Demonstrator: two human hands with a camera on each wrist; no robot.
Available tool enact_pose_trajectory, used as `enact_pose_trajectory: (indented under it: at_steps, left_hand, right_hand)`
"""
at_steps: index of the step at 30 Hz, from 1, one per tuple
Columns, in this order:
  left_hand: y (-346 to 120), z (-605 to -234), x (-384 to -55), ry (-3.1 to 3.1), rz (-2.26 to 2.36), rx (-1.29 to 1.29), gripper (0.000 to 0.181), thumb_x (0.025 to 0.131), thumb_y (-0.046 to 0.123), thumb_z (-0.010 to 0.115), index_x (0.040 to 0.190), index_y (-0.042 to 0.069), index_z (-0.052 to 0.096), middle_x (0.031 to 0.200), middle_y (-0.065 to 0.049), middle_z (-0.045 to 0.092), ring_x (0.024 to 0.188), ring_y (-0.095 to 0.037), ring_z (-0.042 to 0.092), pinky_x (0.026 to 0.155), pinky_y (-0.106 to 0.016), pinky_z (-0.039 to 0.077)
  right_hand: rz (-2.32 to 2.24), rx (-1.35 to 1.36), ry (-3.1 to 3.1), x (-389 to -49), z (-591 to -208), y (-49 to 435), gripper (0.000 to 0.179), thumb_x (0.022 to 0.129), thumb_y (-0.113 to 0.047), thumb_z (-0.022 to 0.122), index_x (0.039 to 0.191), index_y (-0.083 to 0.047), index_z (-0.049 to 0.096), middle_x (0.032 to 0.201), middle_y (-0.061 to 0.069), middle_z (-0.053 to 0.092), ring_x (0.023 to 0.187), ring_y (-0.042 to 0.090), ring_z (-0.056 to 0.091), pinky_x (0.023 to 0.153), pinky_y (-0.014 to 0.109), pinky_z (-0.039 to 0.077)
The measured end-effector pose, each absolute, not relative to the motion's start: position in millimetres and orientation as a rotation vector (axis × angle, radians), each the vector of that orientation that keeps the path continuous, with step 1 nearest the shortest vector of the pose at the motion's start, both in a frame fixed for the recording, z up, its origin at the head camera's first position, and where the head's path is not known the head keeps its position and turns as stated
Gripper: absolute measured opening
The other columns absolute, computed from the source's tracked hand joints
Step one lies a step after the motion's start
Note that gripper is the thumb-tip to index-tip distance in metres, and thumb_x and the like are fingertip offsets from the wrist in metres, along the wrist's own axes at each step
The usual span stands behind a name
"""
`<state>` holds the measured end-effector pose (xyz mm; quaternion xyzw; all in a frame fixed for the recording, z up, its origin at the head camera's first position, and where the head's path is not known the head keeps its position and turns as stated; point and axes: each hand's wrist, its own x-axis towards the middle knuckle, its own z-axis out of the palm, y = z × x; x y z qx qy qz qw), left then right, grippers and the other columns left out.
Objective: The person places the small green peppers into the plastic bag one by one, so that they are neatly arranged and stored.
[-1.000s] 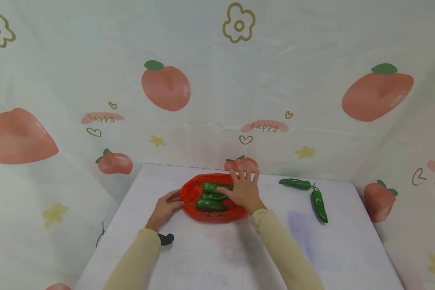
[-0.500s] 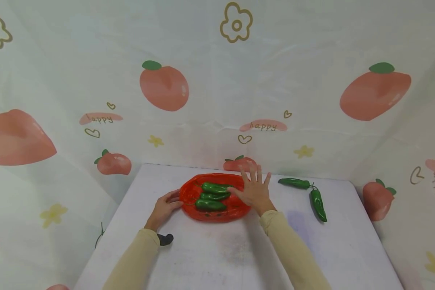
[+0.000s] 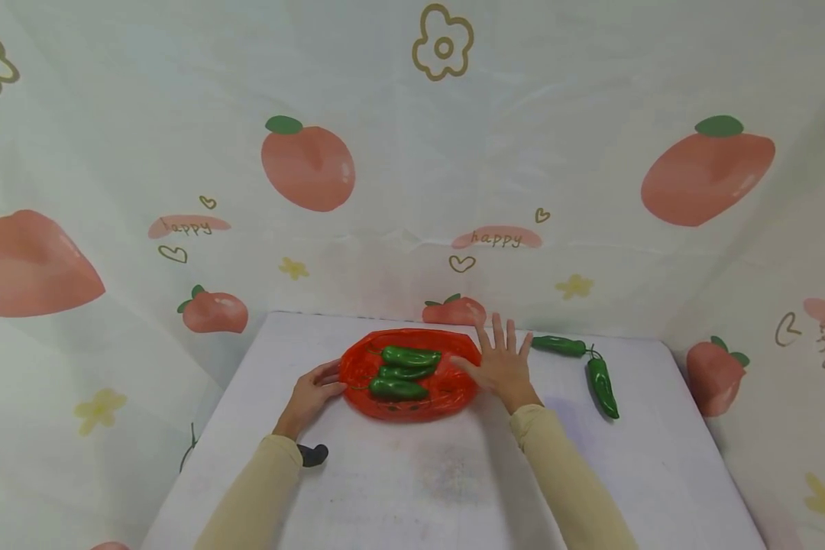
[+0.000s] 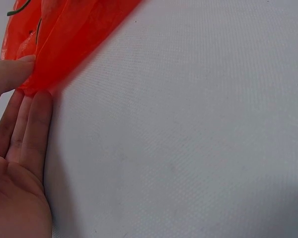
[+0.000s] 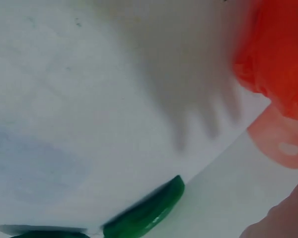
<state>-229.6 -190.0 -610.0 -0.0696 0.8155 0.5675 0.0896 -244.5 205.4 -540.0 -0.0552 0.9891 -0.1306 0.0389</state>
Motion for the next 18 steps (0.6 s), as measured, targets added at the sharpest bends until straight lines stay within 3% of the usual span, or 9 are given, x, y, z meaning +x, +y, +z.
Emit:
enact_pose_trajectory:
  at_steps: [5, 18]
  left_hand:
    - [-192, -611, -230, 2.437, 1.721, -0.154, 0.056, 0.091, 0.018, 0.077, 0.144, 0.020, 0.059, 0.139, -0.009, 0.066, 0.130, -0.028, 0.062, 0.113, -0.048, 0.048]
    - [-191, -609, -230, 2.417, 1.713, -0.154, 0.055, 0.093, 0.020, 0.075, 0.145, 0.022, 0.058, 0.142, -0.008, 0.064, 0.132, -0.028, 0.059, 0.115, -0.050, 0.046]
  right_hand:
    - [-0.438, -0.167, 3.039, -242, -548, 218, 0.106, 0.087, -0.088, 0.034, 0.166, -0.021, 0.009, 0.172, 0.021, -0.003, 0.156, 0.052, -0.003, 0.116, 0.080, -0.012]
    - [-0.451, -0.072, 3.034, -227, -554, 246, 0.098, 0.094, -0.074, 0.043, 0.164, -0.012, 0.014, 0.170, 0.027, 0.002, 0.155, 0.054, -0.001, 0.116, 0.080, -0.012]
